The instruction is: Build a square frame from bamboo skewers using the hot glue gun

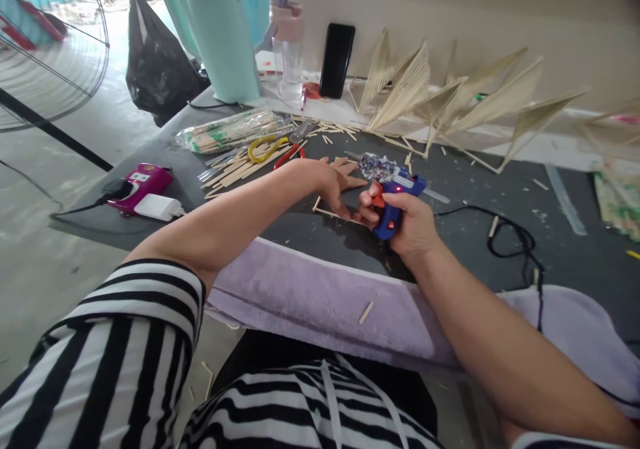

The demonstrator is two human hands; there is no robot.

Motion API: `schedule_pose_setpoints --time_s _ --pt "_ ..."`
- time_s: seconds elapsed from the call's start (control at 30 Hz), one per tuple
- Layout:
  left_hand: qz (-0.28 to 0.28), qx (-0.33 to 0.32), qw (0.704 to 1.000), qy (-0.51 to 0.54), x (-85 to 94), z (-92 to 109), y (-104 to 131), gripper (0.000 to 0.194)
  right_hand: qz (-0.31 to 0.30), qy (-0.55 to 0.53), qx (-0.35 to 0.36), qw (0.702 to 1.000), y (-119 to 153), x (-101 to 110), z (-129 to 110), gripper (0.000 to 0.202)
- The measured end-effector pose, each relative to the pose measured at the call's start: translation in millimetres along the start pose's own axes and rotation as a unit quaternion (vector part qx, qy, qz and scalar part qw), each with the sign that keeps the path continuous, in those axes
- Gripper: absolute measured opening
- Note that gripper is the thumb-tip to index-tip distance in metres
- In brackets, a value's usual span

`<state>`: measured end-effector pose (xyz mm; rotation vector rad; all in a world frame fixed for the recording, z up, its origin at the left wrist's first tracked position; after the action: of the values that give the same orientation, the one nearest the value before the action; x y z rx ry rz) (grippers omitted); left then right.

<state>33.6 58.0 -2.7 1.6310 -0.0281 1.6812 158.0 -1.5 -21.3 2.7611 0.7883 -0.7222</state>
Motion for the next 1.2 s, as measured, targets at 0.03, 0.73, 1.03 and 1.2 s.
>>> schedule_pose_setpoints --time_s 0.03,0.73,1.03,1.2 --pt "0.005 0.0 1.0 0.001 -0.7 -1 -1 0.112 -0.009 0.001 0.002 1.0 1 -2 -2 0.018" --pt "0.07 -0.029 0.993 0.087 -14.6 -19 -14 0.107 -0.136 0.752 0.154 0.626 46 -43 2 0.007" --pt "0.084 -0.035 0.987 0.136 -11.4 -14 -6 0.103 -0.103 0.83 0.167 0.522 49 -46 11 0.008" --pt "0.073 -0.036 0.991 0.108 -10.6 -11 0 0.103 -0.087 0.848 0.171 0.494 48 -46 13 0.011"
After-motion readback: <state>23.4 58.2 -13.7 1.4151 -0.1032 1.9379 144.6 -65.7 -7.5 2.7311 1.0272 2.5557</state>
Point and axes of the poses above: each hand's wrist, its own y-axis away from the middle knuckle, its own x-axis out of the back of the hand, z = x × y, the point moved 5 cm from there along -y, towards the middle knuckle, and after that the axes turned 2 degrees about -z, right-handed, at the moved point
